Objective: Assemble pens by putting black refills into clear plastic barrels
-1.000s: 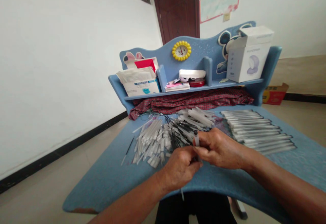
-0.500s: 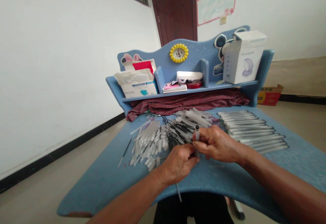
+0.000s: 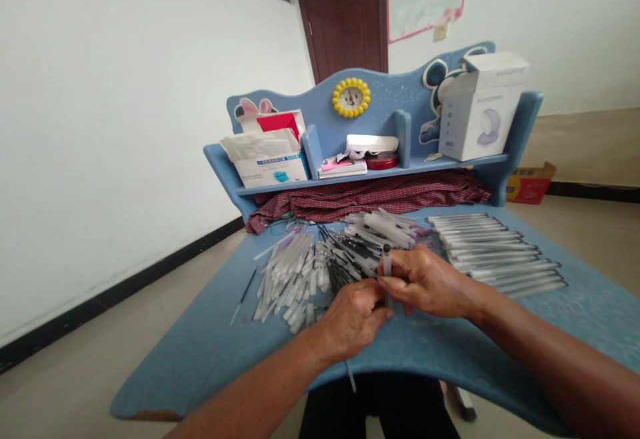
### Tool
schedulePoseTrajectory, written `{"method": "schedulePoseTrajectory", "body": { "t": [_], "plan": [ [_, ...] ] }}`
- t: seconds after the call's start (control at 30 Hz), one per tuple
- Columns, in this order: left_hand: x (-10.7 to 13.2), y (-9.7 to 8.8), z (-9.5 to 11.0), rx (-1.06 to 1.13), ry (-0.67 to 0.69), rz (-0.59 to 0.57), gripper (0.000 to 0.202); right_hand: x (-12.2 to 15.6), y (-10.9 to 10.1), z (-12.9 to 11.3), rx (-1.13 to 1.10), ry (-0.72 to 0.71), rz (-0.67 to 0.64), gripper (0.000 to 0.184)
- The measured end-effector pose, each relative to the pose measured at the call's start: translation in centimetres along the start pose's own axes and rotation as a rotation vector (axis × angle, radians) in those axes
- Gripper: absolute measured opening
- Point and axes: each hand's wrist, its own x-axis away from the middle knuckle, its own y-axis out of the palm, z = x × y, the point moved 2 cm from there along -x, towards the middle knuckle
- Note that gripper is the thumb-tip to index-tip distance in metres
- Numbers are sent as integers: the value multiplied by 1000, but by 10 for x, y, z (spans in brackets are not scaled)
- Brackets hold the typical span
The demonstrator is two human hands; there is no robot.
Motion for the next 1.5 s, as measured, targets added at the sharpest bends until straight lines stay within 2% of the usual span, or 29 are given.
{"method": "schedulePoseTrajectory", "body": {
  "t": [0.2, 0.47, 0.63, 0.77, 0.83, 0.9, 0.97, 1.07, 1.13, 1.2, 1.27, 1.37, 1.5],
  "plan": [
    [1, 1, -1, -33, -38, 25, 8, -1, 1, -1, -1, 27, -11, 14],
    [-3, 1, 0, -38, -90, 69, 11, -5, -2, 15, -376, 177, -31, 9],
    [-3, 0, -4, 115, -128, 97, 6, -9, -9, 22, -509, 247, 14, 21],
    [-1, -3, -6, 227, -143, 175, 8, -11, -13, 23, -553, 302, 66, 31],
    [0, -5, -8, 243, -153, 227, 9, -11, -16, 26, -471, 343, 75, 36],
    [1, -7, -9, 260, -159, 270, 10, -11, -20, 31, -299, 376, 101, 41],
    [1, -9, -10, 277, -163, 293, 10, -10, -24, 33, -101, 349, 171, 42],
    [1, -10, -12, 262, -166, 307, 8, -8, -28, 27, 195, 148, 308, 29],
    [1, -10, -12, 210, -158, 314, 8, -5, -25, 18, 435, -27, 328, 18],
    [1, -12, -13, 146, -141, 319, 8, -3, -18, 9, 696, -161, 256, 20],
    [1, -13, -14, 94, -119, 302, 5, -3, -10, 3, 903, -218, 121, 18],
    [0, -15, -17, 51, -88, 310, 8, -5, -3, -3, 1058, -194, 32, 17],
    [-2, -18, -14, 12, -51, 286, 13, -7, -5, -9, 1123, -145, -54, 21]
  ]
}}
